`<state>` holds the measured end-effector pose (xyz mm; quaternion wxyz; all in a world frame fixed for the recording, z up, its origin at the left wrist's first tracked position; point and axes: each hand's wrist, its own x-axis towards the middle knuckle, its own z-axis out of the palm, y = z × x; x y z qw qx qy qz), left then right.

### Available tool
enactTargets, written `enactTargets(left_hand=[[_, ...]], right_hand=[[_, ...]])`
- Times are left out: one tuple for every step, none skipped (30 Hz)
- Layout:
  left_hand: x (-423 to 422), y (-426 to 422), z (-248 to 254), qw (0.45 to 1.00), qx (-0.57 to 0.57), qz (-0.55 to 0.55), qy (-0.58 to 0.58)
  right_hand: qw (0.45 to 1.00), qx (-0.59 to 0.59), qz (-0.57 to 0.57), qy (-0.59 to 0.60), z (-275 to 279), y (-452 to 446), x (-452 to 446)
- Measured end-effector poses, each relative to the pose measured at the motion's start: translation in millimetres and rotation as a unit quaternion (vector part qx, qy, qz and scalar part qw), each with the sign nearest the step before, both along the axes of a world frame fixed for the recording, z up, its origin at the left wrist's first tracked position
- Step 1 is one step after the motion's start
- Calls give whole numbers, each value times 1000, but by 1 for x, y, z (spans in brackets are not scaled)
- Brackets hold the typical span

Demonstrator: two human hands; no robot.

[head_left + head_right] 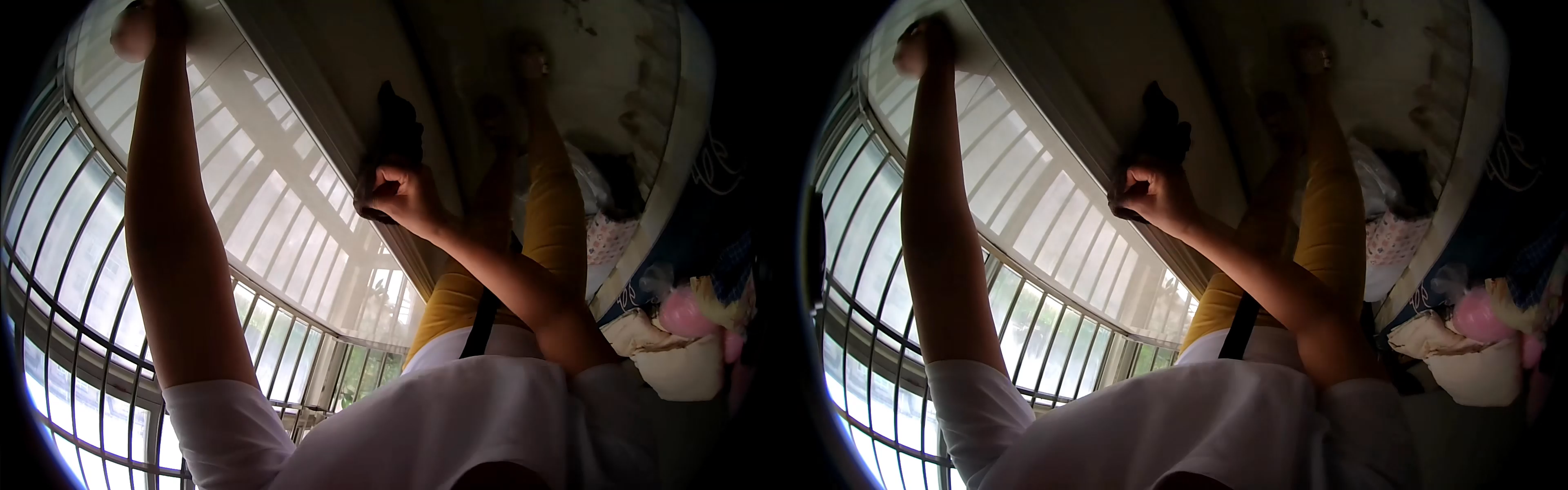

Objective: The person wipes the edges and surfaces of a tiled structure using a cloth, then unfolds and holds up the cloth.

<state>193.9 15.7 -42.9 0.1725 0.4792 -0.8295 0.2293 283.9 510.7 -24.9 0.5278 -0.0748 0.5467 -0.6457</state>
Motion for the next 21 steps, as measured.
enactTargets(left_hand=[[2,-13,-7,1000,0,-4,1],[8,-26,-16,1000,2,-5,1],[14,-39,-23,998,-26,0,-52],[17,-48,-26,993,-55,6,-105],[11,-30,-15,993,-58,6,-106],[1,7,3,997,-12,10,-69],[-8,26,15,999,33,13,-30],[1,1,3,996,88,14,31],[-6,13,10,996,86,11,31],[-16,44,21,996,81,26,3],[-23,71,32,996,75,41,-24],[-28,82,41,995,77,42,-46],[-30,86,47,996,73,39,-42],[-29,88,50,991,130,33,-21],[-25,85,47,982,187,25,-1],[-17,76,38,988,151,30,-26],[-10,63,26,992,116,34,-48],[-16,67,31,979,199,46,12],[-18,74,34,972,216,83,34],[-18,74,37,972,219,88,23],[-14,69,32,971,220,92,12]], right_hand=[[1000,-6,4,27,1,-15,-16],[1000,-11,-6,25,8,-30,-31],[999,-17,-15,26,12,-42,-45],[1000,-7,12,12,12,-46,-52],[1000,-10,11,11,12,-45,-49],[1000,2,-7,4,8,-40,-38],[1000,14,-26,-1,4,-35,-28],[999,18,-20,30,2,-25,-19],[1000,10,-14,-21,2,-12,-10],[999,24,5,-41,3,4,3],[999,30,44,-13,5,22,12],[998,17,49,-21,7,38,23],[997,16,61,-41,2,54,44],[996,17,41,-75,3,60,51],[994,18,20,-111,6,59,52],[994,14,15,-106,5,55,52],[997,16,21,-65,3,50,48],[999,21,30,-24,2,44,38],[999,22,27,-17,0,35,30],[1000,16,9,-23,3,17,16],[1000,8,-9,-29,4,-1,2]])
